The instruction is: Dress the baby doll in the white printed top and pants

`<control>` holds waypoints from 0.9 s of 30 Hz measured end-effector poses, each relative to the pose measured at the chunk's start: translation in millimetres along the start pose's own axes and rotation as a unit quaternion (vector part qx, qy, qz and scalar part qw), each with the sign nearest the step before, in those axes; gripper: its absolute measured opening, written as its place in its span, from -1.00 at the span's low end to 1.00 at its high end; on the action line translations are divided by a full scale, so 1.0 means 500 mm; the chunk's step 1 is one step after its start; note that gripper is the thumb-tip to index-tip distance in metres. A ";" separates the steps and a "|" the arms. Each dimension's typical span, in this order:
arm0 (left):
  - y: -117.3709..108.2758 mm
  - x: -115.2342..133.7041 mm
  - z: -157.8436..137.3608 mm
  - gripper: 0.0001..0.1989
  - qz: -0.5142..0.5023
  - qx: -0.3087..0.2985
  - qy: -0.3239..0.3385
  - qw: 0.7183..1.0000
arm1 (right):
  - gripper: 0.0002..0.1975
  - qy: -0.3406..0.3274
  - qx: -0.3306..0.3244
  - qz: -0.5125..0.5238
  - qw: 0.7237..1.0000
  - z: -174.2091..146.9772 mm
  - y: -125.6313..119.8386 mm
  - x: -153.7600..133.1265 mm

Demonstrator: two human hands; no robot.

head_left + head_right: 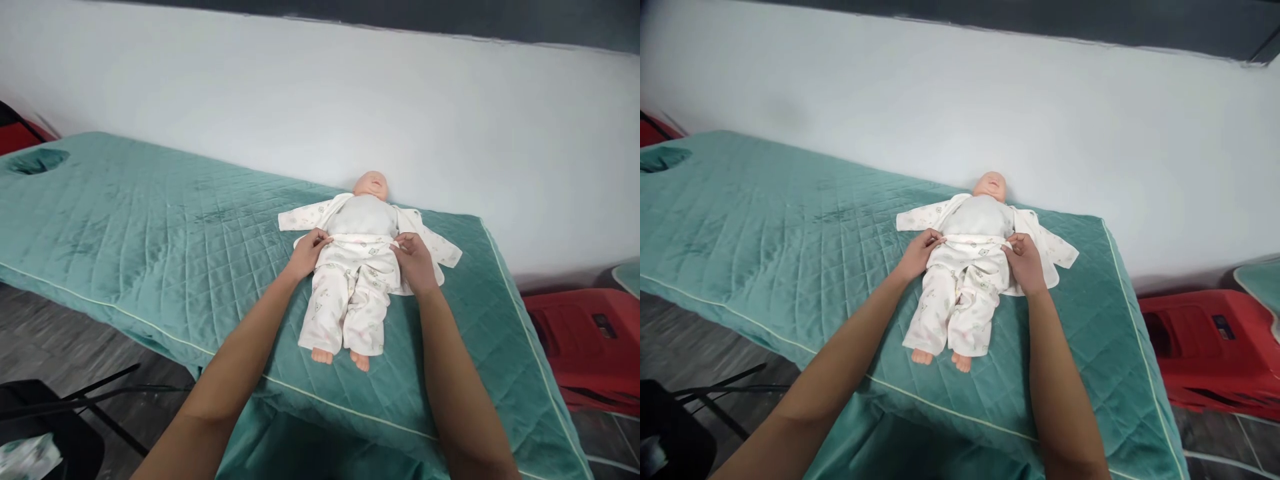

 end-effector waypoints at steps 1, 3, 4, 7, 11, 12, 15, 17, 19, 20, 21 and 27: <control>0.005 0.004 0.002 -0.78 0.009 -0.037 0.014 0.999 | -0.71 0.004 -0.011 -0.016 1.000 0.001 -0.004 0.001; 0.011 0.012 0.007 -0.80 0.016 -0.114 0.033 0.993 | -0.72 0.021 -0.037 -0.037 0.998 0.002 -0.012 0.003; 0.013 0.016 0.011 -0.81 0.013 -0.153 0.034 0.988 | -0.72 0.034 -0.047 -0.043 0.997 0.002 -0.016 0.005; 0.029 0.026 0.027 -0.86 0.019 -0.281 0.013 0.959 | -0.72 0.078 -0.068 -0.068 0.992 -0.004 -0.018 0.010; 0.055 0.035 0.045 -0.89 0.103 -0.395 -0.005 0.913 | -0.80 0.121 -0.079 -0.145 0.979 -0.015 -0.003 0.012; 0.060 0.034 0.048 -0.90 0.113 -0.405 -0.008 0.907 | -0.82 0.120 -0.068 -0.167 0.976 -0.015 -0.003 0.010; 0.066 0.026 0.051 -0.90 0.095 -0.401 -0.016 0.911 | -0.86 0.099 -0.029 -0.210 0.972 -0.012 -0.013 0.006; 0.061 0.019 0.053 -0.90 0.070 -0.371 -0.016 0.926 | -0.85 0.094 -0.027 -0.212 0.972 -0.009 -0.017 0.012; 0.053 0.009 0.053 -0.92 0.048 -0.341 -0.030 0.938 | -0.84 0.104 -0.038 -0.196 0.974 -0.007 -0.018 0.023; 0.050 0.003 0.053 -0.93 0.040 -0.327 -0.046 0.943 | -0.83 0.113 -0.044 -0.185 0.975 -0.008 -0.018 0.029; 0.048 -0.004 0.053 -0.95 0.034 -0.315 -0.065 0.946 | -0.82 0.124 -0.051 -0.170 0.976 -0.009 -0.016 0.034; 0.040 -0.024 0.054 -0.93 0.007 -0.259 -0.144 0.955 | -0.76 0.153 -0.090 -0.052 0.983 -0.022 0.003 0.030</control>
Point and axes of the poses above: each hand's wrist, its own z-axis towards the middle knuckle, its own y-axis out of the palm, x = y × z, the point moved 9 cm from there along z, towards the middle knuckle, and after that the axes turned 14 degrees about z, right-handed, at the moved point
